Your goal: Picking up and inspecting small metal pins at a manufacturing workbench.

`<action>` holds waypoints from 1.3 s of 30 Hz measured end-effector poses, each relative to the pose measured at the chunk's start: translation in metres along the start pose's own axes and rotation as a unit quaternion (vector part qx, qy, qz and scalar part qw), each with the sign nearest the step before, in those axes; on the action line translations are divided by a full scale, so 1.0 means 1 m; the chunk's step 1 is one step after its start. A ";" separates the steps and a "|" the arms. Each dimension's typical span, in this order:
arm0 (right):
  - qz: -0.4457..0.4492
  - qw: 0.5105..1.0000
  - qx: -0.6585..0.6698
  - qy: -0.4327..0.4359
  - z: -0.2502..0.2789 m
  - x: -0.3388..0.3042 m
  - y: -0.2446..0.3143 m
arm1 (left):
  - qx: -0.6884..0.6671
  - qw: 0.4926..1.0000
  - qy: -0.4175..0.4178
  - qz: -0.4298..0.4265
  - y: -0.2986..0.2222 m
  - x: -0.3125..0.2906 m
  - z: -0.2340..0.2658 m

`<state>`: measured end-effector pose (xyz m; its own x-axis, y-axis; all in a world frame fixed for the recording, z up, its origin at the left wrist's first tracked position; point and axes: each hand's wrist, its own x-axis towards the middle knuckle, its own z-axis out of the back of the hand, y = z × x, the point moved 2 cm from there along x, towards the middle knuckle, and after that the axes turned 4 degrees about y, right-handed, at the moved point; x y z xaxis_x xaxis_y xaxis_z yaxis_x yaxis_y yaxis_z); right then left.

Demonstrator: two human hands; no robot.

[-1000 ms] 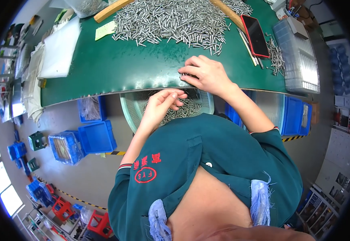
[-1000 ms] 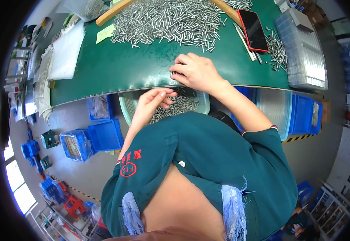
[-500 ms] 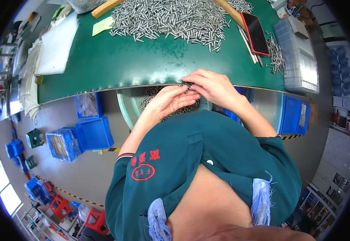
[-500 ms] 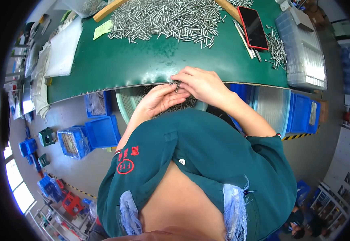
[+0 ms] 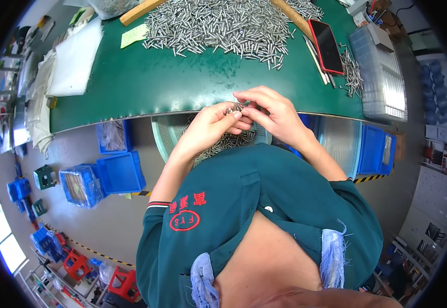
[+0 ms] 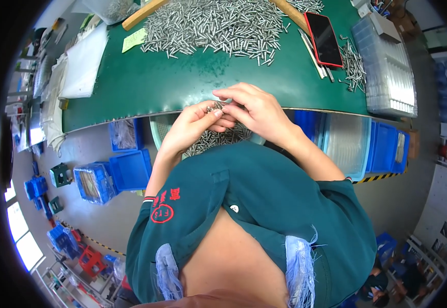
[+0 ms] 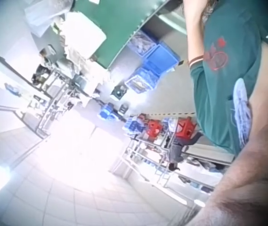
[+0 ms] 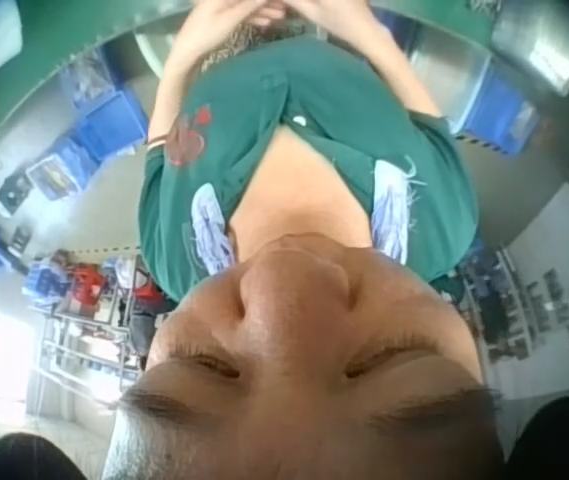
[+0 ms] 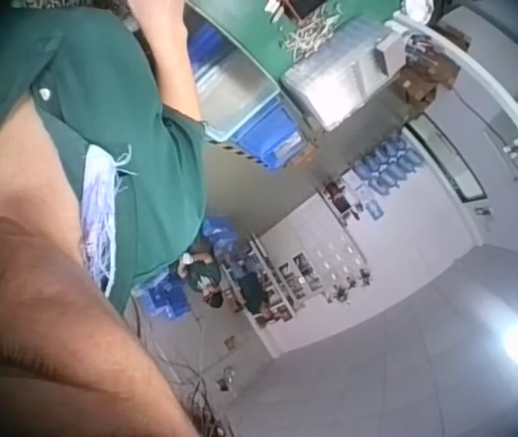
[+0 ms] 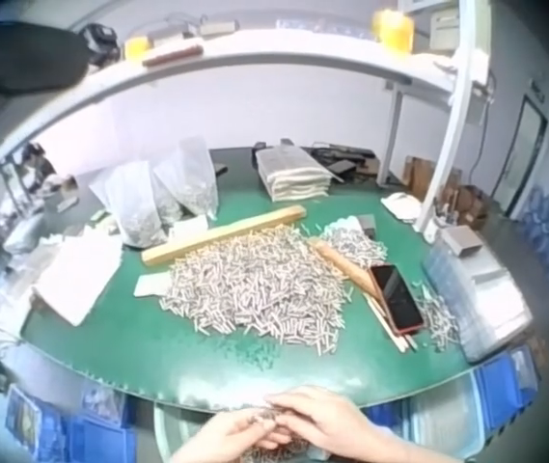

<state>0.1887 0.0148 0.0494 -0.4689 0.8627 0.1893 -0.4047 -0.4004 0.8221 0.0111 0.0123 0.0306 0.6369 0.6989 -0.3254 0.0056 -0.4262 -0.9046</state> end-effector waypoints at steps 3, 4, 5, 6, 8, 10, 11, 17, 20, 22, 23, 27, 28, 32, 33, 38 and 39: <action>-0.008 1.000 0.026 -0.015 0.003 0.000 0.006 | 0.012 1.000 0.009 -0.003 -0.009 -0.004 0.001; -0.019 0.999 0.040 -0.016 0.004 -0.001 0.006 | 0.008 1.000 0.015 -0.004 -0.011 -0.005 0.001; -0.020 0.999 0.040 -0.017 0.004 -0.002 0.005 | 0.008 1.000 0.015 -0.003 -0.012 -0.005 0.000; -0.016 0.999 0.044 -0.021 0.004 -0.002 0.004 | 0.009 1.000 0.016 -0.003 -0.012 -0.006 0.000; -0.012 0.998 0.047 -0.026 0.004 -0.003 0.004 | 0.010 1.000 0.016 -0.004 -0.014 -0.006 0.000; -0.017 0.998 0.049 -0.028 0.004 -0.004 0.004 | 0.008 1.000 0.011 -0.005 -0.015 -0.006 0.000; -0.017 0.998 0.050 -0.028 0.004 -0.004 0.004 | 0.009 1.000 0.011 -0.005 -0.015 -0.006 0.000; -0.029 0.997 0.070 -0.030 0.003 -0.005 0.002 | 0.012 0.999 0.024 0.018 -0.017 -0.005 0.002; -0.036 0.996 0.078 -0.028 0.001 -0.006 0.002 | -0.003 0.999 0.025 0.020 -0.016 -0.005 0.002; -0.037 0.995 0.082 -0.033 0.000 -0.007 0.002 | 0.001 1.000 0.017 0.015 -0.017 -0.006 0.001; -0.037 0.995 0.082 -0.033 0.000 -0.007 0.002 | 0.001 1.000 0.017 0.015 -0.016 -0.005 0.002; -0.034 0.994 0.095 -0.040 -0.003 -0.009 0.000 | 0.036 0.999 0.006 -0.014 -0.014 -0.005 0.003; -0.035 0.994 0.099 -0.042 -0.004 -0.009 0.000 | 0.051 0.998 -0.001 -0.021 -0.015 -0.005 0.003; -0.033 0.993 0.109 -0.044 -0.006 -0.010 0.000 | 0.077 0.997 -0.018 -0.024 -0.017 -0.007 0.001; -0.037 0.992 0.113 -0.041 -0.006 -0.010 0.001 | 0.085 0.996 -0.023 -0.025 -0.017 -0.008 0.000; -0.048 0.991 0.121 -0.025 -0.005 -0.010 -0.001 | 0.108 0.993 -0.034 -0.025 -0.017 -0.008 0.001; -0.055 0.990 0.126 -0.013 -0.004 -0.010 0.000 | 0.114 0.993 -0.034 -0.024 -0.017 -0.008 0.001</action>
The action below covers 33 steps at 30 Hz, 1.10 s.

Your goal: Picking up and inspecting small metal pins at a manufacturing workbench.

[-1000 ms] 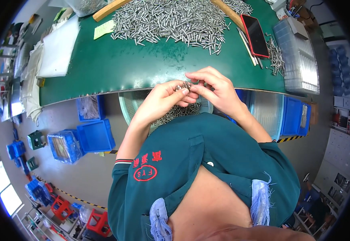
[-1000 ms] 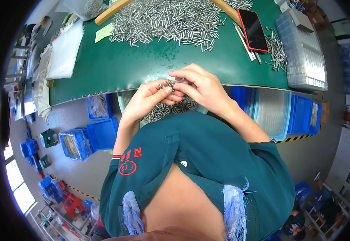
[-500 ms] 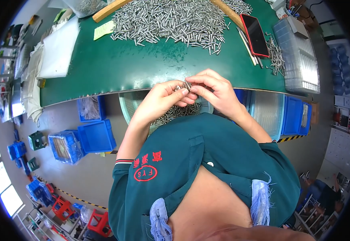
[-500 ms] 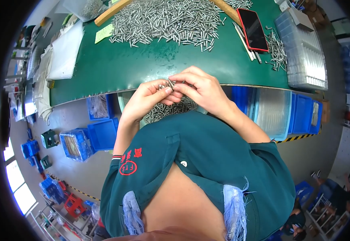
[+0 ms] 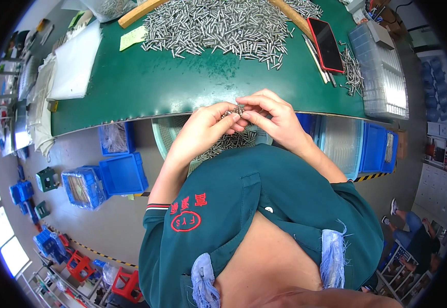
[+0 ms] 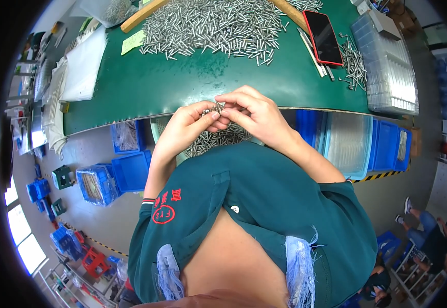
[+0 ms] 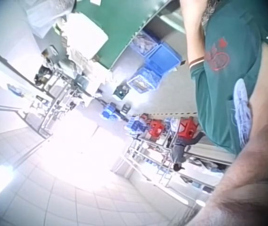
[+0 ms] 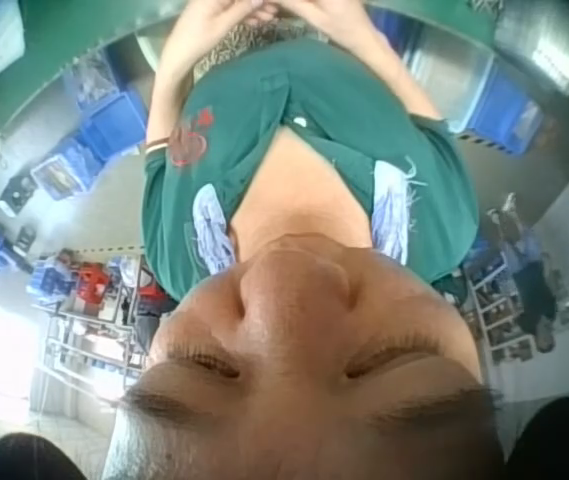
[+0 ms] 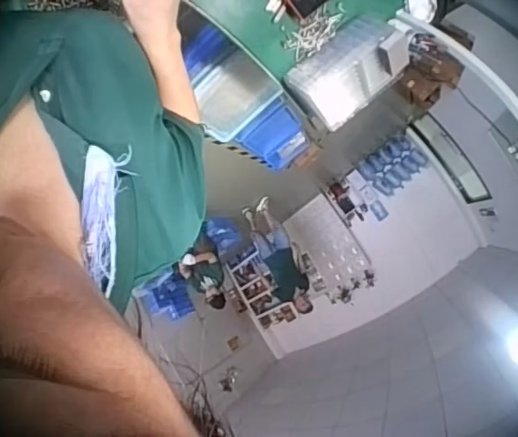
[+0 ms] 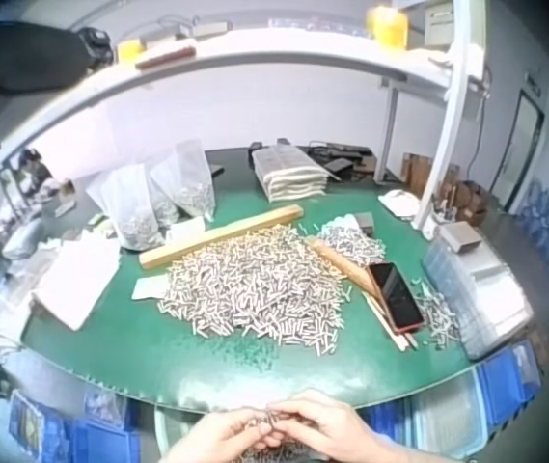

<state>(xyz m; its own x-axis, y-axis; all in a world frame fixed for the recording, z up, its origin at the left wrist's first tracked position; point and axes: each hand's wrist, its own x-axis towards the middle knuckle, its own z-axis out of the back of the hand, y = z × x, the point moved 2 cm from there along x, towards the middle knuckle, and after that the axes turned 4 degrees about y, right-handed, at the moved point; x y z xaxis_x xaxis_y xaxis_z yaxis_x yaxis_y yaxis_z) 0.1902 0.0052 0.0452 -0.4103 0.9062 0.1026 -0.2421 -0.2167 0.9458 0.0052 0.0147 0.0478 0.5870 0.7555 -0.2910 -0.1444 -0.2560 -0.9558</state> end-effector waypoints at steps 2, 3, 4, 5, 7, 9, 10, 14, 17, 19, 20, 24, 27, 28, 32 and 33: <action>-0.008 1.000 0.004 0.011 0.001 0.000 0.002 | 0.006 1.000 0.001 0.000 0.000 0.000 0.000; -0.014 1.000 0.009 0.016 0.001 0.000 0.002 | 0.012 1.000 0.000 0.001 0.000 0.000 0.000; -0.020 0.999 0.015 0.021 0.001 0.000 0.003 | 0.019 1.000 -0.001 0.001 0.000 0.000 0.000; -0.020 0.999 0.015 0.021 0.001 0.000 0.003 | 0.019 1.000 0.000 0.001 0.000 0.000 0.000; -0.023 0.999 0.028 0.024 0.000 0.000 0.003 | 0.017 1.000 0.000 0.003 0.001 0.000 0.000; -0.022 0.999 0.021 0.026 0.001 0.000 0.002 | 0.015 1.000 0.004 0.005 0.000 0.001 0.001; -0.021 0.999 0.014 0.028 0.001 0.000 0.002 | 0.014 1.000 0.006 0.006 0.000 0.001 0.001; 0.005 0.999 -0.018 0.036 0.001 0.001 -0.001 | 0.019 1.000 0.018 0.015 0.004 0.003 0.003; 0.002 1.000 -0.015 0.027 0.000 0.002 -0.003 | -0.022 0.999 0.034 0.020 0.006 0.005 0.005; -0.005 1.000 0.002 0.026 0.000 0.002 -0.005 | -0.034 0.997 0.054 0.041 0.007 0.006 0.006; -0.005 1.000 0.002 0.026 -0.001 0.003 -0.005 | -0.034 0.997 0.054 0.042 0.007 0.006 0.006; -0.021 0.999 0.008 0.034 -0.003 0.005 -0.007 | -0.006 0.998 0.040 0.045 0.007 0.006 0.008; -0.020 0.999 0.034 0.030 -0.007 0.006 -0.014 | 0.028 0.998 0.029 0.045 0.005 0.006 0.009; -0.012 0.998 0.053 0.027 -0.008 0.006 -0.016 | 0.048 0.998 0.021 0.047 0.004 0.006 0.009; -0.025 0.991 0.128 0.006 -0.013 0.007 -0.017 | 0.090 0.995 0.015 0.046 -0.002 0.010 0.009; -0.043 0.989 0.145 0.002 -0.015 0.008 -0.018 | 0.107 0.993 0.000 0.047 -0.003 0.010 0.010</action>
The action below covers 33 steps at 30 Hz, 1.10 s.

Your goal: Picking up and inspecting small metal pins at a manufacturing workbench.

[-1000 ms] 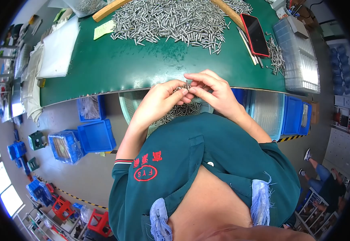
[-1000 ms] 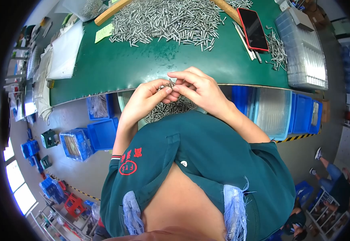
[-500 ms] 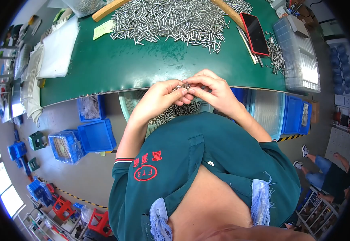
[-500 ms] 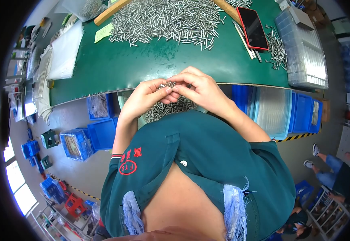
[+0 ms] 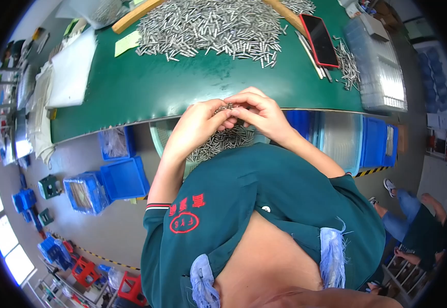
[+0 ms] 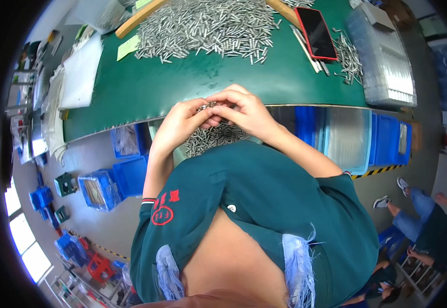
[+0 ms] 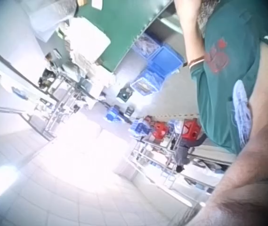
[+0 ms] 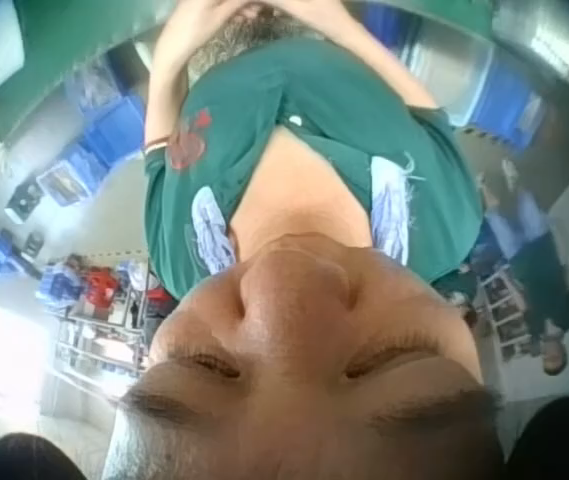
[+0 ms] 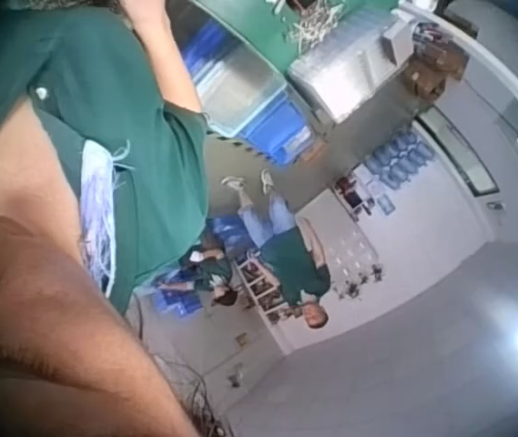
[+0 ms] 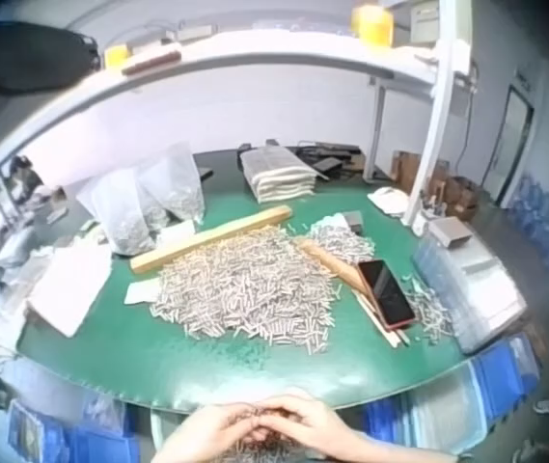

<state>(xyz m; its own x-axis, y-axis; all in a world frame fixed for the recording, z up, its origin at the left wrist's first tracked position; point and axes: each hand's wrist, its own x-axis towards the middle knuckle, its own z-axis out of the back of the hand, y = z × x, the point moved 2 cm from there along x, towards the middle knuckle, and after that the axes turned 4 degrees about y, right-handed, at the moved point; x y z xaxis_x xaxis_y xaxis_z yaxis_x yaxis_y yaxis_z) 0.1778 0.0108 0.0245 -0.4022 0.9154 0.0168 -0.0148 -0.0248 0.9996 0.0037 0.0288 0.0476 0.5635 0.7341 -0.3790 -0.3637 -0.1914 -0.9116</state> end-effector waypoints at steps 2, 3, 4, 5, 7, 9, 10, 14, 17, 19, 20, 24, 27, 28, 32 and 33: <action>-0.014 0.999 0.020 -0.030 0.001 0.000 -0.003 | 0.027 0.999 -0.012 -0.017 -0.004 0.006 -0.001; -0.006 0.998 0.055 -0.037 -0.002 0.002 -0.009 | 0.064 0.998 -0.019 -0.023 -0.004 0.007 -0.001; -0.006 0.999 0.026 -0.040 -0.001 0.004 -0.013 | 0.085 0.996 -0.026 -0.026 -0.008 0.007 -0.001; 0.000 0.998 0.047 -0.049 -0.003 0.006 -0.011 | 0.093 0.995 -0.025 -0.006 -0.005 0.009 0.001; 0.052 0.997 0.003 -0.056 -0.004 0.010 -0.015 | 0.102 0.994 -0.039 0.006 -0.004 0.009 0.004; 0.043 0.997 -0.019 -0.060 -0.004 0.012 -0.016 | 0.085 0.996 -0.019 0.022 -0.002 0.009 0.007; 0.031 0.997 -0.037 -0.052 -0.004 0.013 -0.015 | 0.070 0.997 -0.021 0.031 0.000 0.008 0.008; -0.063 0.993 0.100 -0.020 0.001 0.013 -0.025 | -0.019 0.999 0.013 0.026 0.004 0.010 0.007; -0.085 0.979 0.186 -0.003 0.011 0.016 -0.031 | -0.065 0.997 0.032 0.018 0.001 0.013 0.007; -0.162 0.943 0.288 -0.025 0.012 0.012 -0.022 | -0.111 0.993 0.031 0.005 0.005 0.013 0.008; -0.178 0.903 0.390 -0.007 0.014 0.010 -0.023 | -0.131 0.991 0.034 0.008 0.002 0.013 0.009; -0.217 0.737 0.638 0.053 0.012 0.011 -0.038 | -0.170 0.985 0.027 -0.006 0.007 0.006 0.015; -0.221 0.631 0.736 0.107 0.008 0.010 -0.037 | -0.175 0.985 0.007 0.000 0.010 0.002 0.019; -0.221 0.597 0.761 0.124 0.006 0.009 -0.036 | -0.188 0.982 0.004 0.002 0.011 0.001 0.020; -0.251 0.611 0.743 0.110 0.005 0.006 -0.032 | -0.227 0.974 -0.009 -0.007 0.018 -0.001 0.028; -0.252 0.649 0.710 0.106 0.005 0.004 -0.030 | -0.232 0.973 -0.008 -0.005 0.017 -0.001 0.029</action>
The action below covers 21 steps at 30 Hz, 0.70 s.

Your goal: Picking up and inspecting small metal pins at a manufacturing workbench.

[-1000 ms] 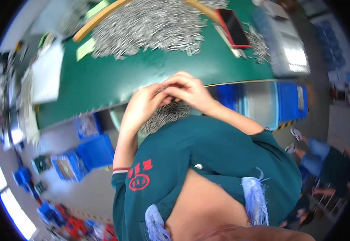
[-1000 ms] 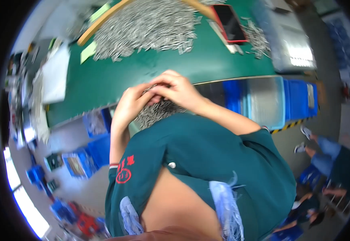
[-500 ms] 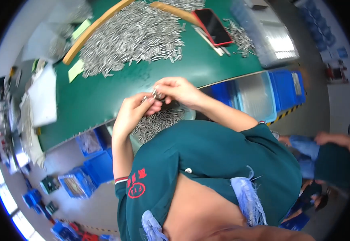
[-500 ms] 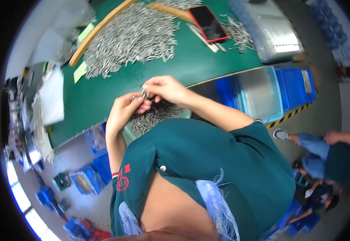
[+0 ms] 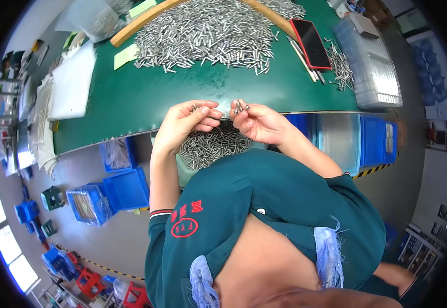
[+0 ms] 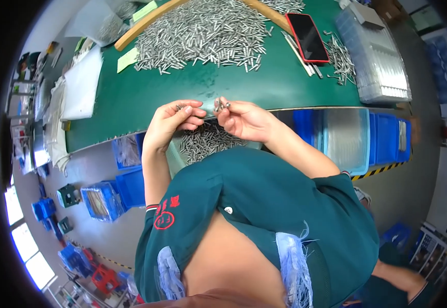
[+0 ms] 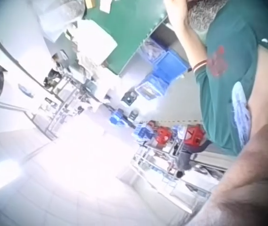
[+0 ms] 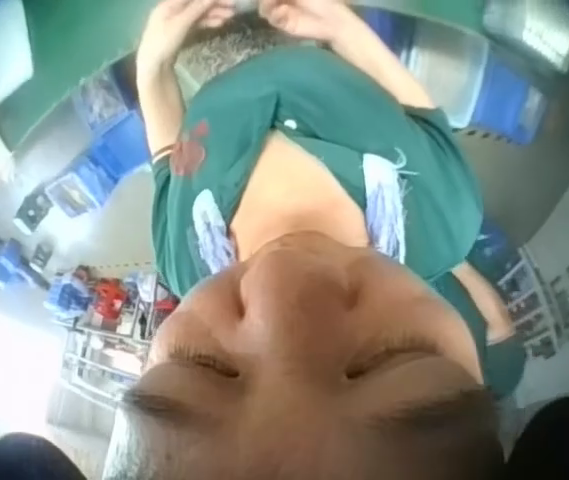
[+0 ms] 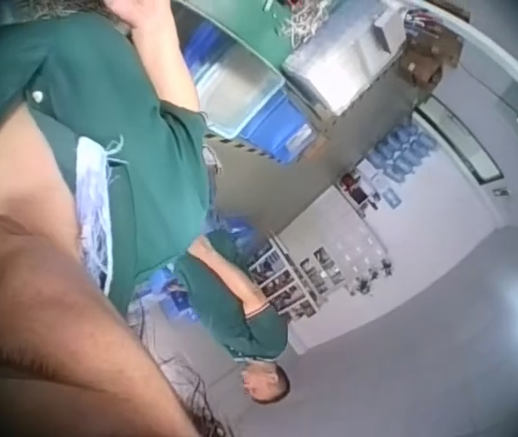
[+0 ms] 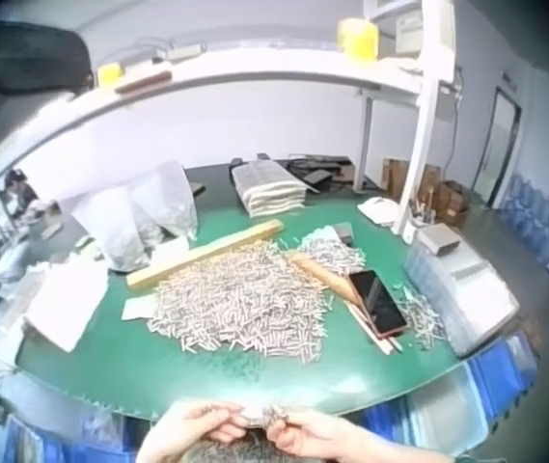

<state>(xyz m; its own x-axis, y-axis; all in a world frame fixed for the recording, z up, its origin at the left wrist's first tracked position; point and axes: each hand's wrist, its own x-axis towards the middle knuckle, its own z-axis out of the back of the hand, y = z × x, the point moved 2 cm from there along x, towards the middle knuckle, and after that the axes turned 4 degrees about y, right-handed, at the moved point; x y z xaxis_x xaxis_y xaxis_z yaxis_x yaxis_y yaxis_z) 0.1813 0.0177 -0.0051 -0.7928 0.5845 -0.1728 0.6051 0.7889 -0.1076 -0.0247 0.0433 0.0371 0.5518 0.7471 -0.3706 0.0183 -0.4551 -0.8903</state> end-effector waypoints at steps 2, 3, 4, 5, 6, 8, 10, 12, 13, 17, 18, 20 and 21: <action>0.032 0.971 -0.228 -0.058 -0.003 -0.003 -0.003 | 0.002 1.000 0.003 -0.009 -0.001 -0.003 0.002; 0.046 0.917 -0.380 -0.113 -0.010 -0.006 -0.006 | -0.005 1.000 0.006 -0.015 -0.002 -0.004 0.002; 0.026 0.864 -0.489 -0.115 -0.012 -0.008 -0.008 | -0.003 1.000 0.009 -0.013 -0.003 -0.005 0.001; 0.007 0.799 -0.590 -0.114 -0.016 -0.008 -0.010 | -0.001 1.000 0.012 -0.012 -0.005 -0.005 -0.001; -0.006 0.747 -0.649 -0.144 -0.022 -0.011 -0.015 | 0.000 1.000 0.010 -0.016 -0.005 -0.006 -0.001; 0.057 0.603 -0.791 -0.090 -0.026 -0.012 -0.019 | 0.002 1.000 0.011 -0.010 -0.006 -0.006 -0.004; 0.065 0.546 -0.829 -0.105 -0.035 -0.013 -0.017 | 0.002 1.000 0.011 -0.009 -0.006 -0.007 -0.006; 0.083 0.526 -0.840 -0.110 -0.039 -0.015 -0.009 | 0.012 1.000 0.016 -0.008 -0.006 -0.008 -0.008; 0.105 0.564 -0.810 -0.122 -0.042 -0.016 -0.006 | 0.012 1.000 0.015 -0.008 -0.005 -0.008 -0.009; 0.181 0.609 -0.761 -0.132 -0.054 -0.011 0.000 | -0.015 1.000 0.026 -0.004 -0.005 -0.007 -0.012; 0.209 0.613 -0.751 -0.130 -0.056 -0.009 0.001 | -0.027 0.999 0.023 0.002 -0.005 -0.007 -0.013; 0.224 0.601 -0.757 -0.123 -0.059 -0.005 0.001 | -0.039 0.999 0.025 0.009 -0.006 -0.006 -0.015; 0.239 0.569 -0.778 -0.115 -0.060 -0.003 0.002 | -0.051 0.998 0.026 0.017 -0.006 -0.006 -0.016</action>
<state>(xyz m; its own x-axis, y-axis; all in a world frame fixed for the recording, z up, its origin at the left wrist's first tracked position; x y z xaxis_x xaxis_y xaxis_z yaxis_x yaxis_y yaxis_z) 0.1805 0.0288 0.0542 -0.4262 0.9038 0.0387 -0.1921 -0.1323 0.9724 -0.0150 0.0339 0.0490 0.5961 0.7055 -0.3833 0.0828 -0.5288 -0.8447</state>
